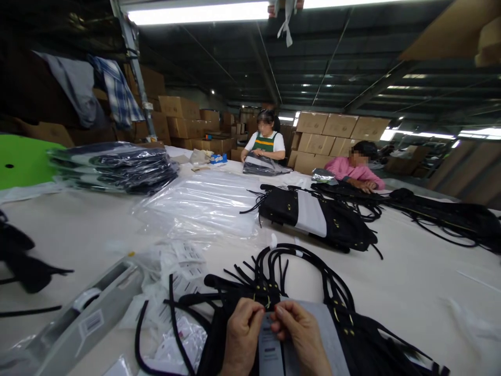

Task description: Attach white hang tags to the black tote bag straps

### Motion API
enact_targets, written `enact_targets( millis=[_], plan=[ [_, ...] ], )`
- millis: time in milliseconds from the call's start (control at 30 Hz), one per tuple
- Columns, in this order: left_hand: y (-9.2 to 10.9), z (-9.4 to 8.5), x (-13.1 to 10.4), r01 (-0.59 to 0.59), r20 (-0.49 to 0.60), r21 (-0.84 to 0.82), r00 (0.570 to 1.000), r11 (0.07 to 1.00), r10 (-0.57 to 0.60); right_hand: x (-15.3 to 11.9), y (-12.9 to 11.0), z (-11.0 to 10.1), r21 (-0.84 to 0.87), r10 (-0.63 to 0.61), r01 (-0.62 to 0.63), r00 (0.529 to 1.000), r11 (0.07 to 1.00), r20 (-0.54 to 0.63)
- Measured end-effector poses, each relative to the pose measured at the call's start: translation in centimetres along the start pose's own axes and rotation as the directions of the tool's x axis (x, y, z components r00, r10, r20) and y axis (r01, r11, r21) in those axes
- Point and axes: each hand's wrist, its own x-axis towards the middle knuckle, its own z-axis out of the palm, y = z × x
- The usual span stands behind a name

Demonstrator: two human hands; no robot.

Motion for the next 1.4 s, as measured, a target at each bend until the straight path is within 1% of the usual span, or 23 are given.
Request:
enact_targets(
  millis=[100, 200, 367, 600, 700, 800, 900, 1167, 1233, 1333, 1400],
  plan=[
    [0.49, -0.12, 0.01, -0.060, 0.003, 0.038, 0.998, 0.997, 0.060, -0.11, -0.21, -0.14, 0.012, 0.013, -0.013, 1.000, 1.000, 0.028],
    [0.82, -0.13, -0.11, -0.103, 0.017, 0.036, 0.995, 0.994, 0.103, -0.23, -0.35, -0.21, -0.005, -0.008, 0.008, 0.998, 1.000, 0.058],
    [0.87, -0.04, -0.21, -0.130, 0.069, -0.002, 0.989, 0.992, 0.129, -0.26, -0.44, -0.25, 0.031, -0.008, 0.006, 0.999, 0.999, 0.039],
    [0.59, -0.01, -0.42, -0.099, 0.127, 0.029, 0.987, 0.995, 0.094, -0.27, -0.42, -0.14, 0.016, -0.016, 0.016, 0.999, 1.000, 0.028],
    [0.52, -0.02, -0.50, -0.076, 0.163, 0.047, 0.984, 0.996, 0.067, -0.22, -0.29, -0.11, 0.003, -0.023, 0.022, 0.999, 1.000, 0.042],
    [0.51, -0.05, -0.48, -0.057, 0.176, 0.043, 0.983, 0.997, 0.049, -0.18, -0.21, -0.03, -0.027, -0.012, 0.014, 0.998, 1.000, 0.062],
    [0.57, -0.13, -0.40, -0.044, 0.189, 0.037, 0.981, 0.998, 0.036, -0.22, -0.23, 0.07, -0.055, -0.002, 0.005, 0.998, 0.998, 0.056],
    [0.29, -0.43, -0.44, -0.007, 0.259, 0.063, 0.966, 0.998, -0.010, -0.22, 0.15, 0.08, -0.154, -0.021, 0.031, 0.998, 0.988, 0.066],
    [0.20, -0.44, -0.48, -0.004, 0.270, 0.060, 0.963, 0.998, -0.012, -0.28, 0.05, -0.07, -0.154, -0.021, 0.036, 0.995, 0.987, 0.094],
    [0.25, -0.43, -0.45, -0.002, 0.273, 0.048, 0.962, 0.999, -0.011, -0.42, -0.31, -0.41, -0.138, -0.010, 0.034, 0.985, 0.990, 0.173],
    [0.36, -0.47, -0.40, -0.003, 0.272, 0.049, 0.962, 0.999, -0.010, -0.48, -0.51, -0.57, -0.132, 0.003, 0.023, 0.981, 0.991, 0.193]
  ],
)
